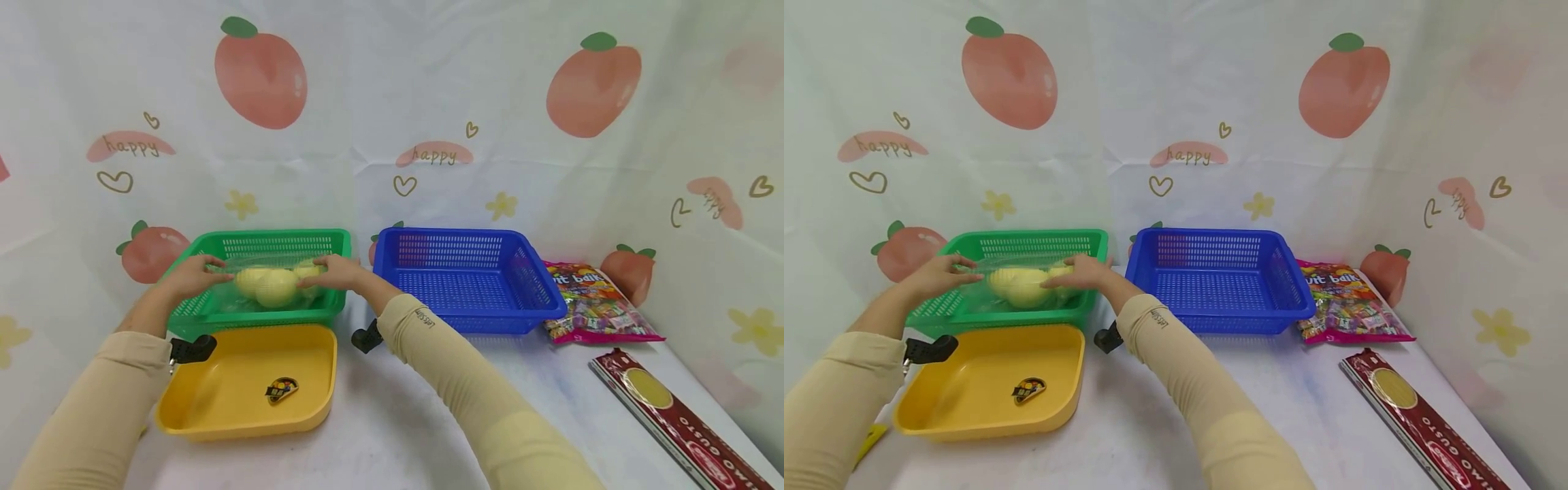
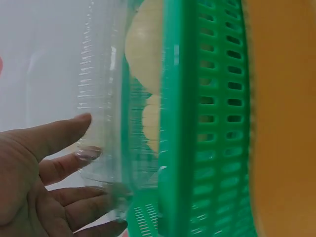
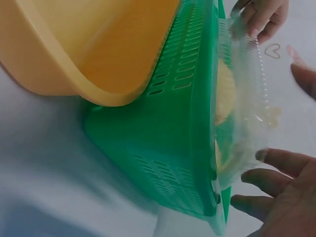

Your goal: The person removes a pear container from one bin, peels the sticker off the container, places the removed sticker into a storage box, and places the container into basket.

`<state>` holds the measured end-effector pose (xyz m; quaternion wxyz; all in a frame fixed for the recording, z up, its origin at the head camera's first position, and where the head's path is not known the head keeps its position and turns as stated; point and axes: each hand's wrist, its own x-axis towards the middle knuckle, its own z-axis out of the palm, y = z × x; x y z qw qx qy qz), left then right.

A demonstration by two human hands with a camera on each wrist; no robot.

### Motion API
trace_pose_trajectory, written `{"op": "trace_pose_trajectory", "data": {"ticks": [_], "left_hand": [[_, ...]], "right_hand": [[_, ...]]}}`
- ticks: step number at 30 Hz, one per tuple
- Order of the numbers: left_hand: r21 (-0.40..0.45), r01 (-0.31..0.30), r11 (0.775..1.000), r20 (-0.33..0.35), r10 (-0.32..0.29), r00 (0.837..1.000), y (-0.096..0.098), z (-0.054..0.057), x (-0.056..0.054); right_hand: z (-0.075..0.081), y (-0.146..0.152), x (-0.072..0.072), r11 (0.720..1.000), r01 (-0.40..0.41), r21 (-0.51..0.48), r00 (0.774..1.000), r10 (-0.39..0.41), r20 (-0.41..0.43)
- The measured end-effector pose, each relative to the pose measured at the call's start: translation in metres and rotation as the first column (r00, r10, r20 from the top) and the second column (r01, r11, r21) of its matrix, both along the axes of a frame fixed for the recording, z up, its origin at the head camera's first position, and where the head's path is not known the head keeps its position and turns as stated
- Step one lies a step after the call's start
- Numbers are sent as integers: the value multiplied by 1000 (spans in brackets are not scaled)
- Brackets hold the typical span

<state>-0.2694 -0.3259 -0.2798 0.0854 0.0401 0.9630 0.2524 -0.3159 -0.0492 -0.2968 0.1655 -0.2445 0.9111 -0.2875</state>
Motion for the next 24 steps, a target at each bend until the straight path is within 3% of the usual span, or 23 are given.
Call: {"op": "trace_pose_trajectory", "data": {"ticks": [11,16,20,24], "left_hand": [[7,-3,1000,48,2,999,0,-21,-1],[7,-2,1000,29,2,1000,-1,-25,-1],[-43,14,999,6,-14,1000,3,-26,2],[-79,16,997,-39,-19,999,9,-26,8]], "right_hand": [[-7,-9,5,996,-57,70,998,56,20],[-8,-7,5,991,-106,78,994,105,20],[-5,2,8,977,-185,102,982,187,-14],[4,17,18,949,-279,146,954,291,-69]]}}
